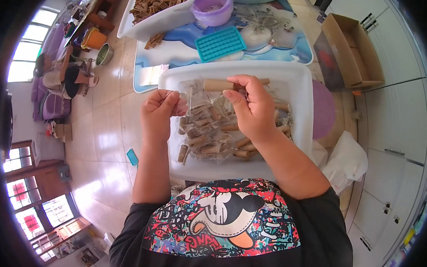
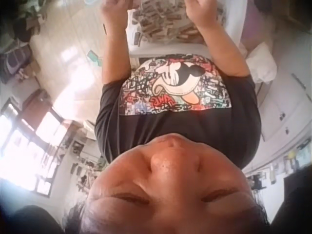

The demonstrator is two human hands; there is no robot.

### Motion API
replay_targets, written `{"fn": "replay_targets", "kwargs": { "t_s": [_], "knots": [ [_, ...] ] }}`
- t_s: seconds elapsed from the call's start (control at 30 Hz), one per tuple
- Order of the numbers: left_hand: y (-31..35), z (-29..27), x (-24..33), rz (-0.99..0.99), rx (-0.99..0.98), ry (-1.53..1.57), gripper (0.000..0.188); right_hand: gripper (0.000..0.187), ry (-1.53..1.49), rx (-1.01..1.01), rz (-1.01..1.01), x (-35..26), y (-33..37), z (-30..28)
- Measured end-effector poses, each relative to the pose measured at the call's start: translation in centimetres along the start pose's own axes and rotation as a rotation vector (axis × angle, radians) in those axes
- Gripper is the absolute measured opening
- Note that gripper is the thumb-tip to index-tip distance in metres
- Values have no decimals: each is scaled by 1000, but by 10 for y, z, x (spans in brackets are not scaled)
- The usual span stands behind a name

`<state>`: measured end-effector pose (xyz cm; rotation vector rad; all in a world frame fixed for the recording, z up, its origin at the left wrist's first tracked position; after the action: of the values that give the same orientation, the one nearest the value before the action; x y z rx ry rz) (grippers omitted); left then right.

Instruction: The person packages cardboard tubes by hand, placing each tube into an individual plastic bag.

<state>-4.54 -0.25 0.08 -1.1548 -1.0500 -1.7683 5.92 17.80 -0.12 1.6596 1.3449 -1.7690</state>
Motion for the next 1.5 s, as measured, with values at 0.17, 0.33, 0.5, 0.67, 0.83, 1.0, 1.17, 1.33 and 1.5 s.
{"fn": "replay_targets", "kwargs": {
  "t_s": [0.17,0.33,0.5,0.67,0.83,1.0,1.17,1.33,1.5],
  "knots": [
    [8,5,-2,54,-25,-11,11,21,-17,6,52,1,-1,-1],
    [14,12,-3,7,-9,48,11,21,64,35,-29,0,-1,-1],
    [14,13,-4,-19,2,77,12,23,98,37,-58,-1,1,1],
    [13,12,-4,10,-1,86,12,23,109,-3,-88,-3,2,4],
    [16,10,-7,112,-28,63,12,22,60,-139,-4,-3,3,6],
    [17,15,-6,-75,-147,-4,13,23,-18,-186,44,7,2,6],
    [16,13,-12,-244,-221,74,16,21,-25,-113,37,5,2,2],
    [17,9,-12,-272,-136,3,16,20,-170,-71,215,6,-7,-10],
    [17,8,-6,-348,-178,-85,21,21,-243,-282,291,11,-12,-12]
  ]
}}
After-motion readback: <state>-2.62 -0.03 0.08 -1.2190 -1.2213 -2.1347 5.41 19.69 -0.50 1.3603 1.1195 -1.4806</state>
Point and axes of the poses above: each hand's wrist, its own y-axis away from the middle knuckle, its own z-axis out of the palm, x = y × z, the point moved 4 cm from there along -y, towards the middle knuckle, and after that the axes turned 11 degrees about y, right-handed, at the moved point
